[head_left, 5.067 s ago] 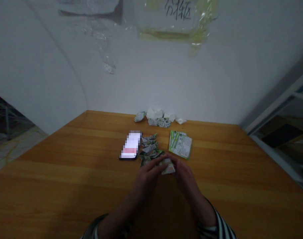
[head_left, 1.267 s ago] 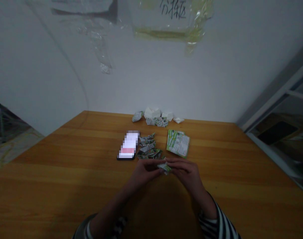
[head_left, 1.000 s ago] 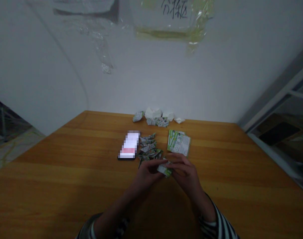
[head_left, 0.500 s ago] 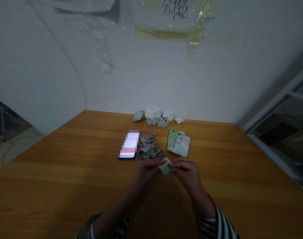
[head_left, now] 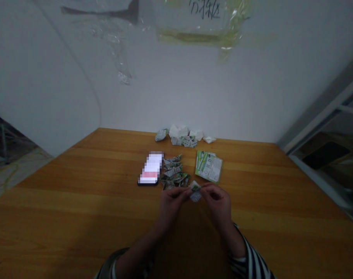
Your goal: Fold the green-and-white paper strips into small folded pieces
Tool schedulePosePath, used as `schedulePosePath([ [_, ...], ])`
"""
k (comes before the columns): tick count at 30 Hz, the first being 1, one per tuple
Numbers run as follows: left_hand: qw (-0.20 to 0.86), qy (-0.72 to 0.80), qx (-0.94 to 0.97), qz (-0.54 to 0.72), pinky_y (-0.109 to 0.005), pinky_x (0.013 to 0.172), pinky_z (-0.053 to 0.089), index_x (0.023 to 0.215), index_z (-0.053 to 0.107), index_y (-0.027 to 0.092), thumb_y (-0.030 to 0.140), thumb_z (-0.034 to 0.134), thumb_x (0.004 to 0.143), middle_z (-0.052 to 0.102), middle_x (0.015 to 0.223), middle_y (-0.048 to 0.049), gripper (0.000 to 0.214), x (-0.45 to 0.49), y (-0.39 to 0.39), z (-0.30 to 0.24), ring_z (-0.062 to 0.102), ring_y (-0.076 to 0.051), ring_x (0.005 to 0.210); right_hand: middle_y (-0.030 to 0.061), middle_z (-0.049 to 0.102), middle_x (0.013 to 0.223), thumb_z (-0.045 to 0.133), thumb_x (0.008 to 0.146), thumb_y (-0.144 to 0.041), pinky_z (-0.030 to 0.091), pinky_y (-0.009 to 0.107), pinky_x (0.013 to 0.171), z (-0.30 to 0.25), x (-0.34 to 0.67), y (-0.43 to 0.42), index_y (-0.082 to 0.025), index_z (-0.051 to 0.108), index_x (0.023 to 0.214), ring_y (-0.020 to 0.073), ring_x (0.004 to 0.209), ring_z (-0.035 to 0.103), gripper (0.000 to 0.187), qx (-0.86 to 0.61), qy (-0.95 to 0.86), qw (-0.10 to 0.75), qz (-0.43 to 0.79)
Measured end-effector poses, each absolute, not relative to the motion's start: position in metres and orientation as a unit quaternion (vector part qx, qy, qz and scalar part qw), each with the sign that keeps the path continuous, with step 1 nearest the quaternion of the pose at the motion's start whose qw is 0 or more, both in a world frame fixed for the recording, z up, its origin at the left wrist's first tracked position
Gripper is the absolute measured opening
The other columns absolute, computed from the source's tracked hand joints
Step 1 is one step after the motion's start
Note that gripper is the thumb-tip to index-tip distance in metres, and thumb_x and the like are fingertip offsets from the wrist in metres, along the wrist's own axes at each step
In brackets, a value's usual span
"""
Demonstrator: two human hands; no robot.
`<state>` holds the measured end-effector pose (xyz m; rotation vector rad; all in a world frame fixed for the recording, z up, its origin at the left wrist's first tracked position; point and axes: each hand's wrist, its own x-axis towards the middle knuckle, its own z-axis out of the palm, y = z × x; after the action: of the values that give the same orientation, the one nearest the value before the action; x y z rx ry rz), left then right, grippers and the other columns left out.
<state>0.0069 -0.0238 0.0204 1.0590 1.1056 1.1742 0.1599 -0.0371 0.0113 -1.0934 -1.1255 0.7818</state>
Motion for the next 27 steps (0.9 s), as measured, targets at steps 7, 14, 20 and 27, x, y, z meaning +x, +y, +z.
schedulePosePath([
  [7,0.621,0.461,0.379,0.508,-0.025,0.067,0.054,0.08,0.076,0.014,0.038,0.078,0.064,0.075,0.074,-0.0056,0.029,0.011,-0.027,0.024,0.068,-0.017,0.069,0.0038,0.07,0.069,0.074,0.069,-0.021,0.052,0.026,0.061,0.012,0.151,-0.04,-0.017,0.074,0.067,0.0164,0.065,0.064,0.004,-0.49,-0.433,0.648,0.391],
  [14,0.573,0.481,0.416,0.517,-0.019,0.052,0.047,0.065,0.069,0.013,0.033,0.081,0.06,0.069,0.058,-0.0009,0.024,0.005,-0.022,0.029,0.061,-0.011,0.053,0.0035,0.072,0.071,0.076,0.063,-0.02,0.053,0.026,0.061,0.01,0.157,-0.035,-0.018,0.073,0.061,0.017,0.066,0.066,0.004,-0.494,-0.421,0.626,0.432],
  [20,0.571,0.475,0.434,0.51,-0.023,0.055,0.049,0.062,0.064,0.013,0.034,0.079,0.064,0.07,0.06,-0.0024,0.026,0.002,-0.023,0.025,0.064,-0.014,0.057,0.0009,0.067,0.054,0.075,0.064,-0.028,0.049,0.023,0.048,0.011,0.158,-0.035,-0.017,0.069,0.059,0.0138,0.048,0.06,0.014,-0.514,-0.426,0.584,0.461],
  [27,0.567,0.482,0.41,0.527,-0.024,0.056,0.052,0.066,0.063,0.013,0.036,0.08,0.062,0.072,0.063,-0.0036,0.029,0.007,-0.024,0.024,0.067,-0.016,0.057,0.0021,0.067,0.057,0.075,0.067,-0.031,0.049,0.024,0.051,0.01,0.152,-0.039,-0.016,0.068,0.059,0.0139,0.053,0.06,0.018,-0.519,-0.435,0.598,0.43],
])
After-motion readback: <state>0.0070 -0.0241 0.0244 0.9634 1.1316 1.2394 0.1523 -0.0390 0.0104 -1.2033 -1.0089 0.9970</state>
